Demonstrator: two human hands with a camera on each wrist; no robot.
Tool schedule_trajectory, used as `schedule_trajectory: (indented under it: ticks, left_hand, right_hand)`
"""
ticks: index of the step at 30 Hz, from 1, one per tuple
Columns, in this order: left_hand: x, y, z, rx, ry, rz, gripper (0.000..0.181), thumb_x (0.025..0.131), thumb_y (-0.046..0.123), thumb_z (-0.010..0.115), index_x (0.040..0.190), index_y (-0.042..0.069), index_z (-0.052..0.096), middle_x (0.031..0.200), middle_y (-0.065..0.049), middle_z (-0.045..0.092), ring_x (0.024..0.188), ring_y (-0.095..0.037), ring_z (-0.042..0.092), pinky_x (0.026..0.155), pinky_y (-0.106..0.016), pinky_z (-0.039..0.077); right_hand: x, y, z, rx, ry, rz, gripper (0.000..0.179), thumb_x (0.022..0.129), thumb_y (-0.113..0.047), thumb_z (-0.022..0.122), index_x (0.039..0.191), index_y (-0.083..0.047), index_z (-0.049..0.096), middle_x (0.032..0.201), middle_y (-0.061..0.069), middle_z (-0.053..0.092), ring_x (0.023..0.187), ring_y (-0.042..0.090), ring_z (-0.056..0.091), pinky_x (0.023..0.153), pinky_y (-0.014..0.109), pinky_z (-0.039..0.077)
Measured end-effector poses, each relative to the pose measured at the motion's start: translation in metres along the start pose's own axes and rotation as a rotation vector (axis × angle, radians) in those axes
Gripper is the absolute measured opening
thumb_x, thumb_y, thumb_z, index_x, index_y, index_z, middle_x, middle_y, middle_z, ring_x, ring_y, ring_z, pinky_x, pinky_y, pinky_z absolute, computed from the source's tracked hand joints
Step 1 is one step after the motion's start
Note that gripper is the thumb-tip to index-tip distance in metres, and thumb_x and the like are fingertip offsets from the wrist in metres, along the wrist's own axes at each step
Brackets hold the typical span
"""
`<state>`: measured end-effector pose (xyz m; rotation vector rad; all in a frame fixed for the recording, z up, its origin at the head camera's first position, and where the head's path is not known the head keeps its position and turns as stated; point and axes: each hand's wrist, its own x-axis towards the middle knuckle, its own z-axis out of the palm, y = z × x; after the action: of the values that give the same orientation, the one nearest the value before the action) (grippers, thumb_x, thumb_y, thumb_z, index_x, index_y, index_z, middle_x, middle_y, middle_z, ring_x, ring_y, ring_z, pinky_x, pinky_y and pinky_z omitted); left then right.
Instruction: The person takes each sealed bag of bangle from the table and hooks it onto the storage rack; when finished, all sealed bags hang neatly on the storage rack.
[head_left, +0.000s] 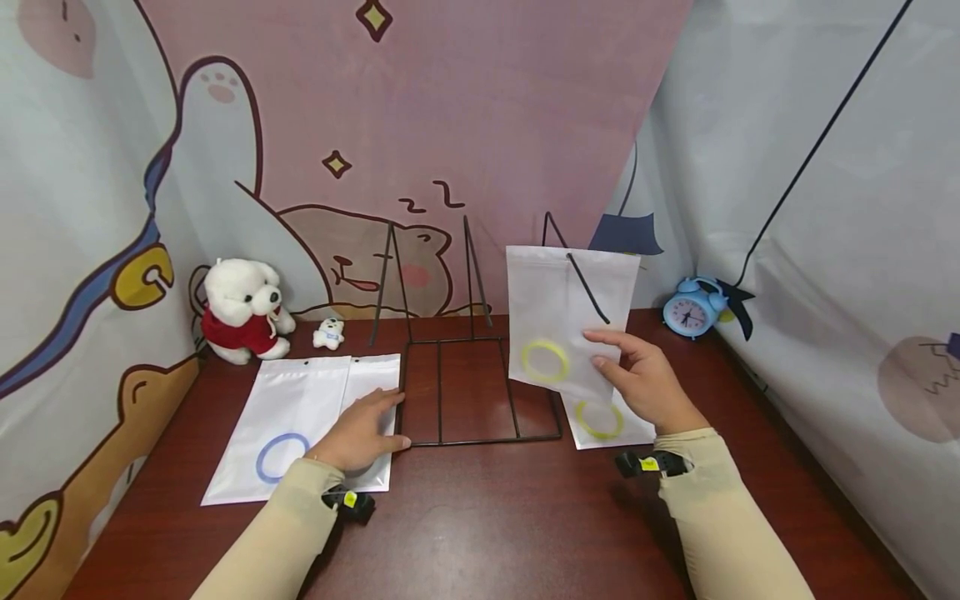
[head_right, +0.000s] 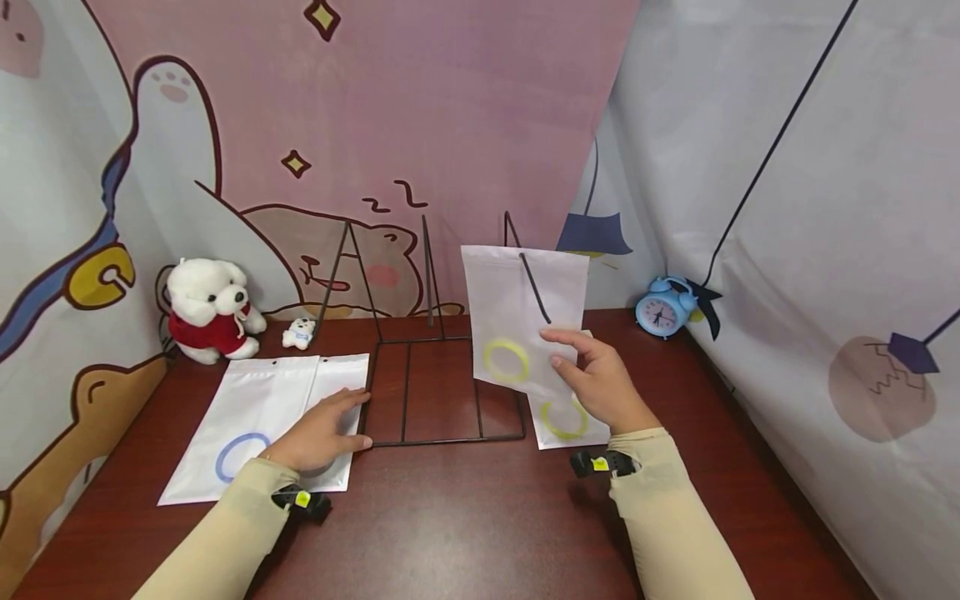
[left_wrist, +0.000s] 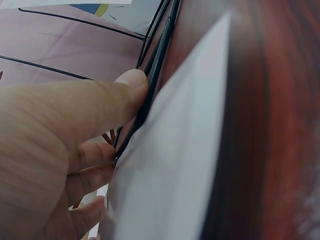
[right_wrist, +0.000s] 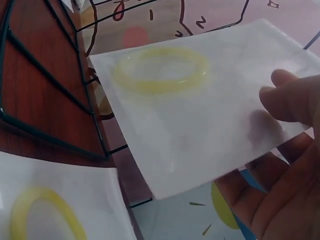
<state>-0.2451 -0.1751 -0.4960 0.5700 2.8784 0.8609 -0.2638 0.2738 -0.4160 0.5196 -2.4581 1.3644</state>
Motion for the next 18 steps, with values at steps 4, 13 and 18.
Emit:
schedule_trajectory:
  ticks: [4,13,18]
  left_hand:
    - [0.000,0.000,0.000,0.002,0.000,0.003,0.076,0.091,0.030,0.082,0.153,-0.002,0.051,0.161,-0.021,0.047,0.154,-0.049,0.033,0.124,-0.066,0.028]
    - [0.001,-0.002,0.001,0.002,-0.003,0.006,0.076,0.092,0.032,0.081,0.153,-0.002,0.051,0.162,-0.021,0.046,0.154,-0.049,0.033,0.124,-0.066,0.027]
    - [0.001,-0.003,0.001,0.006,-0.009,-0.001,0.076,0.092,0.031,0.081,0.154,-0.001,0.051,0.162,-0.020,0.046,0.155,-0.048,0.032,0.125,-0.065,0.027]
  right_hand:
    - [0.001,0.006,0.002,0.001,-0.045,-0.010,0.038,0.099,-0.002,0.072,0.135,-0.012,0.073,0.137,0.011,0.069,0.082,0.014,0.055,0.062,0.022,0.050]
    - [0.002,0.020,0.008,0.027,-0.156,0.022,0.041,0.098,-0.002,0.073,0.137,-0.012,0.072,0.141,0.012,0.067,0.086,0.014,0.065,0.061,0.025,0.056]
    - [0.002,0.026,0.010,0.049,-0.207,0.067,0.043,0.098,-0.002,0.072,0.139,-0.013,0.070,0.145,0.012,0.064,0.083,0.032,0.070,0.062,0.031,0.061]
